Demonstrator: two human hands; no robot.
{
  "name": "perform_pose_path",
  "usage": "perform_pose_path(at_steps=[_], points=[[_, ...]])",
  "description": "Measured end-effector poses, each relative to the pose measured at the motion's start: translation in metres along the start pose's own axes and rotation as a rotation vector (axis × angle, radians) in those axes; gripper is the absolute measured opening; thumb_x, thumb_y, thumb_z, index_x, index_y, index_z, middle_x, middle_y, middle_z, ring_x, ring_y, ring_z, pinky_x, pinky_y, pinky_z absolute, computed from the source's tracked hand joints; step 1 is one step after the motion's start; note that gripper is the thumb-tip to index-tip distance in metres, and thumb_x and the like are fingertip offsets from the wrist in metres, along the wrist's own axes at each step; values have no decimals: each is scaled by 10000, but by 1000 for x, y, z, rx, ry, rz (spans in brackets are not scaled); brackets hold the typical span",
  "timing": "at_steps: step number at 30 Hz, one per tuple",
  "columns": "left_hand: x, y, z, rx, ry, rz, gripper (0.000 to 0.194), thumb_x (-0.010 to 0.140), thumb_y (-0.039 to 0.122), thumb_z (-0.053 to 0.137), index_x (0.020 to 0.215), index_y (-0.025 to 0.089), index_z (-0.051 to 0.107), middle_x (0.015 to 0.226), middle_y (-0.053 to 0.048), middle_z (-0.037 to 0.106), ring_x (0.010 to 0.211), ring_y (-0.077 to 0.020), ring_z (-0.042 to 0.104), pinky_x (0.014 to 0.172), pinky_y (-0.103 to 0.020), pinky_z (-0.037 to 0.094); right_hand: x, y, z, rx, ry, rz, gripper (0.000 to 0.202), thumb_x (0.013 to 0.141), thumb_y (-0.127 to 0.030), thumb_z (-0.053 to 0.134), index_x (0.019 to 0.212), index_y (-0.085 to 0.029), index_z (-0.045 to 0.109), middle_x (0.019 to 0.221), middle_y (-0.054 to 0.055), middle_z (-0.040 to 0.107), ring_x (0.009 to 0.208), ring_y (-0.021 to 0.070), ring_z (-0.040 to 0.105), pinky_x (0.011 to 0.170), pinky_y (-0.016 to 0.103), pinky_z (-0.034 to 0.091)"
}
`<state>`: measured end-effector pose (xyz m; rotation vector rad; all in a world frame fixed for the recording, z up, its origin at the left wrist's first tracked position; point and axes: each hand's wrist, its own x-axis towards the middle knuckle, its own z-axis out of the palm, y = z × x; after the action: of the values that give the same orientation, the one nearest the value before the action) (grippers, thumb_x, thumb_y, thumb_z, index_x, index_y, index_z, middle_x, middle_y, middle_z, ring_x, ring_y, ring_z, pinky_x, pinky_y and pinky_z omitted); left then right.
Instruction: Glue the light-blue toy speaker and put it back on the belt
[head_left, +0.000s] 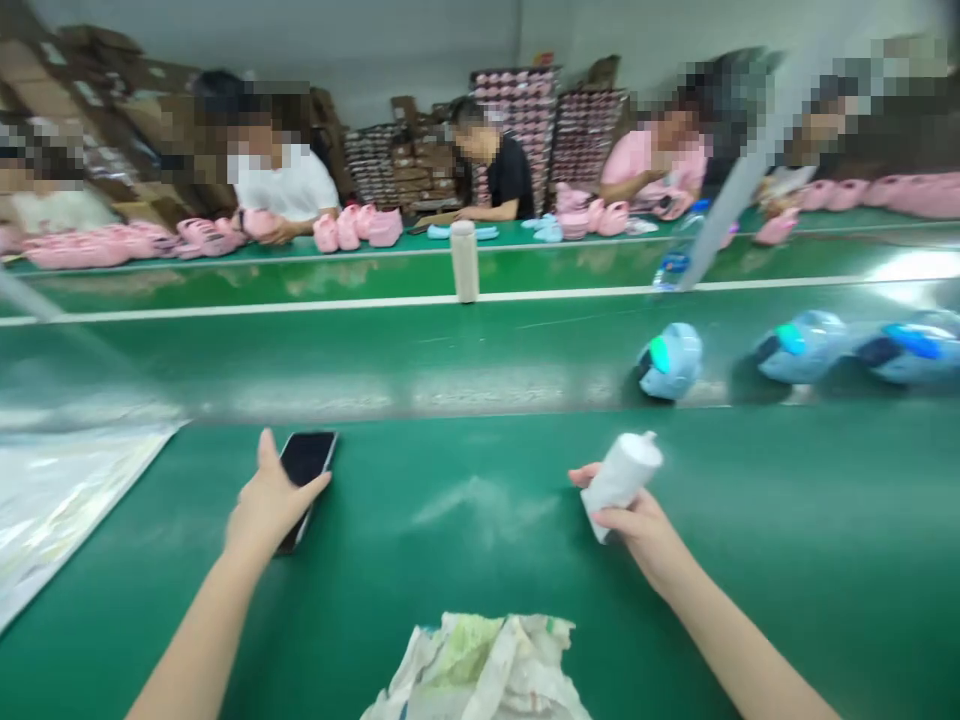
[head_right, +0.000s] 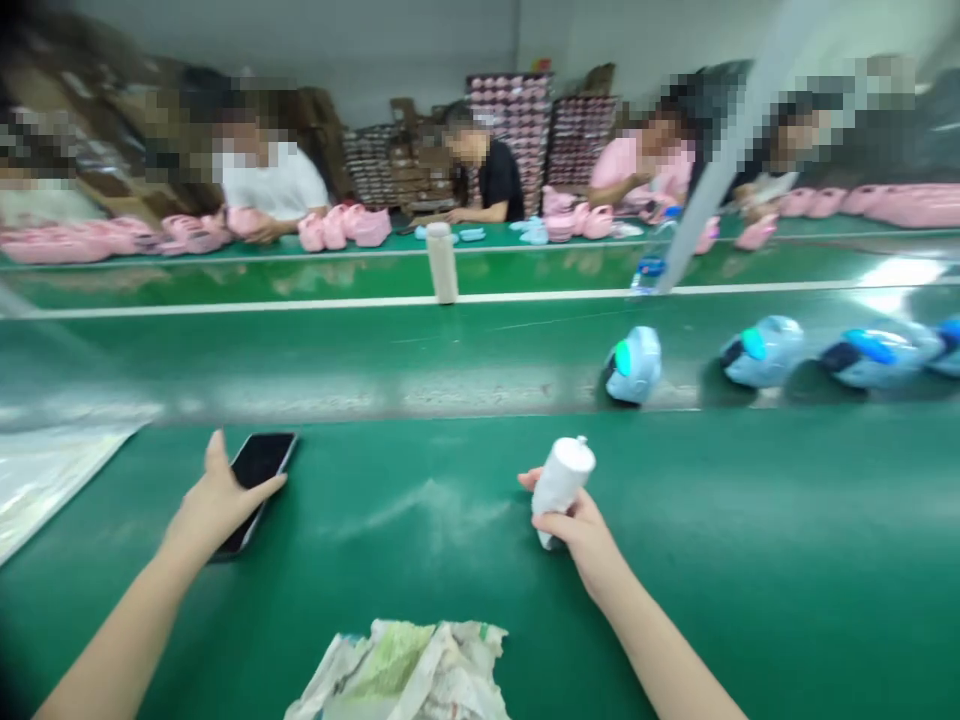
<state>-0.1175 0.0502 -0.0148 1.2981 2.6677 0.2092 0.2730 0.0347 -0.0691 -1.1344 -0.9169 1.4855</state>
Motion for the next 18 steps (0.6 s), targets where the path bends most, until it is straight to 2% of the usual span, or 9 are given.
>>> perform_pose_path(at_steps=[2, 4, 5, 6, 9, 11, 13, 15, 18], points=[[7, 1, -1, 78, -5, 59, 882, 798, 493, 448, 1416, 5, 51, 1298, -316, 421, 1152, -469, 458, 895, -530, 418, -3, -11, 6, -17, -13, -26, 384, 568, -257, 705, 937, -180, 633, 1044, 98, 622, 1016, 294, 515, 845, 391, 399], [-1, 16, -6, 105, 112, 213, 855, 782, 543, 429, 1399, 5, 182, 1358, -303, 355, 1256, -474, 325, 959, -595, 332, -9, -22, 12, -35, -34, -46, 398, 586, -273, 702, 967, -187, 625, 1060, 92, 615, 970, 274, 526, 780, 363, 423], [-11, 29, -10, 38, 129, 323, 845, 771, 570, 425, 1394, 36, 226, 1400, -260, 326, 1300, -435, 278, 993, -587, 306, -12, -28, 15, -46, -48, -54, 402, 598, -277, 699, 984, -195, 620, 1071, 84, 610, 945, 260, 529, 752, 346, 427], [-24, 45, -14, -76, 55, 467, 828, 774, 563, 421, 1389, 39, 241, 1428, -235, 300, 1326, -390, 259, 1024, -557, 297, -16, -32, 18, -56, -61, -60, 402, 614, -281, 693, 1000, -203, 613, 1083, 75, 603, 912, 243, 531, 727, 331, 427], [-75, 95, -26, -432, -279, 758, 645, 784, 572, 455, 1347, 269, 369, 1437, -65, 360, 1269, -311, 399, 999, -497, 387, -29, -45, 29, -91, -95, -60, 396, 672, -281, 663, 1057, -229, 585, 1119, 52, 578, 812, 196, 522, 661, 299, 416], [-108, 126, -31, -555, -421, 1022, 604, 777, 507, 544, 1330, 315, 395, 1425, -36, 385, 1296, -277, 367, 1038, -474, 355, -38, -53, 37, -131, -115, -71, 386, 710, -259, 643, 1088, -238, 569, 1131, 43, 561, 821, 191, 513, 660, 290, 408], [-132, 150, -33, -695, -558, 1163, 631, 744, 425, 636, 1323, 332, 401, 1388, -34, 437, 1250, -254, 425, 1017, -429, 393, -46, -61, 43, -189, -150, -137, 374, 742, -248, 628, 1109, -231, 557, 1077, 40, 563, 874, 204, 506, 710, 298, 408], [-147, 167, -34, -841, -644, 1162, 524, 720, 328, 678, 1218, 328, 516, 1243, -29, 568, 1100, -227, 542, 902, -365, 476, -53, -66, 42, -236, -201, -205, 373, 785, -251, 599, 1151, -232, 530, 1006, 33, 562, 915, 214, 503, 764, 312, 411], [-157, 181, -34, -1029, -805, 991, 301, 682, 312, 707, 973, 262, 646, 941, -22, 669, 857, -192, 602, 733, -305, 493, -60, -63, 29, -234, -333, -258, 445, 812, -382, 623, 1220, -259, 493, 1055, 38, 550, 989, 236, 498, 868, 356, 398]])
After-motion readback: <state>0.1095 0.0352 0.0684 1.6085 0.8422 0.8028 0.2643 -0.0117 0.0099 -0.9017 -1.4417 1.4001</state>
